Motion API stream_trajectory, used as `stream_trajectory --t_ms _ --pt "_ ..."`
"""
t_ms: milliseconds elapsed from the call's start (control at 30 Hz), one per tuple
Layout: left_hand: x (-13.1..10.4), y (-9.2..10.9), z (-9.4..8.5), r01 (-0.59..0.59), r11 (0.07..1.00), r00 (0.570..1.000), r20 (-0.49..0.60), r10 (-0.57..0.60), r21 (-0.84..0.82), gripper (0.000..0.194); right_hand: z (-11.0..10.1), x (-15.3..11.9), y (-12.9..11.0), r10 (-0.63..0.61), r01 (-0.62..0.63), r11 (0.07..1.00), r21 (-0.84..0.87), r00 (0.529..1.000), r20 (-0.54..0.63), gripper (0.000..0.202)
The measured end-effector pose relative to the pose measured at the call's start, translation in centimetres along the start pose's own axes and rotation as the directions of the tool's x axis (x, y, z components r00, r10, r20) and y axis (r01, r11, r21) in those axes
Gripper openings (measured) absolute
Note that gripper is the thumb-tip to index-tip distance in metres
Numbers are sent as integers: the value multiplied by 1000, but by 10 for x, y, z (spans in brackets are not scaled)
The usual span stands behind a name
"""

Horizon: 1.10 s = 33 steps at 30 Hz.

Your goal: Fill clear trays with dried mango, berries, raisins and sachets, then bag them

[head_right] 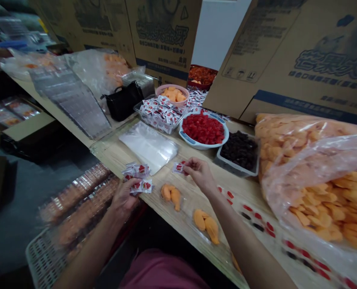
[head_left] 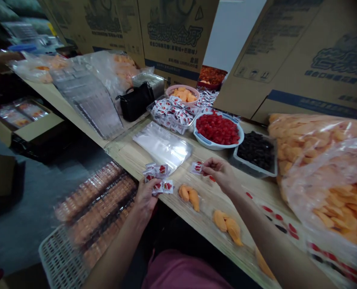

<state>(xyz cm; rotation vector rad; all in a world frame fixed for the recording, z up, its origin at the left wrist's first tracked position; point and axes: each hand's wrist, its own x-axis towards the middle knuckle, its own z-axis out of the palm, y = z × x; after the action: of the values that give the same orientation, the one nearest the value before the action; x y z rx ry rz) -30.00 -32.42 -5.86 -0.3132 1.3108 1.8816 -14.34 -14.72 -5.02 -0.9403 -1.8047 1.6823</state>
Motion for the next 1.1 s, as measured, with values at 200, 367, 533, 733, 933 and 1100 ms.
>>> stream_trajectory --t_ms 200,367,533,733,933,1100 --pt "-10 -1 -3 62 998 996 -66 -60 28 27 -2 -4 14 -332 431 821 -375 894 301 18" --pt "-23 -3 2 87 996 995 -57 -85 31 30 -23 9 20 -350 694 558 -455 694 629 27" --pt "-29 -12 11 69 998 995 -70 -69 2 33 -35 15 19 -374 842 350 -412 528 762 33" --pt "-34 -21 23 43 999 997 -58 -43 -10 33 -31 15 24 -458 889 296 -349 453 765 34" --pt "-41 -31 38 3 994 1000 -6 -2 106 29 -9 -2 -21 -350 505 821 -268 814 463 19" --pt "-45 -41 44 -7 984 997 76 -7 176 27 2 -1 -46 -171 346 924 -166 759 628 12"
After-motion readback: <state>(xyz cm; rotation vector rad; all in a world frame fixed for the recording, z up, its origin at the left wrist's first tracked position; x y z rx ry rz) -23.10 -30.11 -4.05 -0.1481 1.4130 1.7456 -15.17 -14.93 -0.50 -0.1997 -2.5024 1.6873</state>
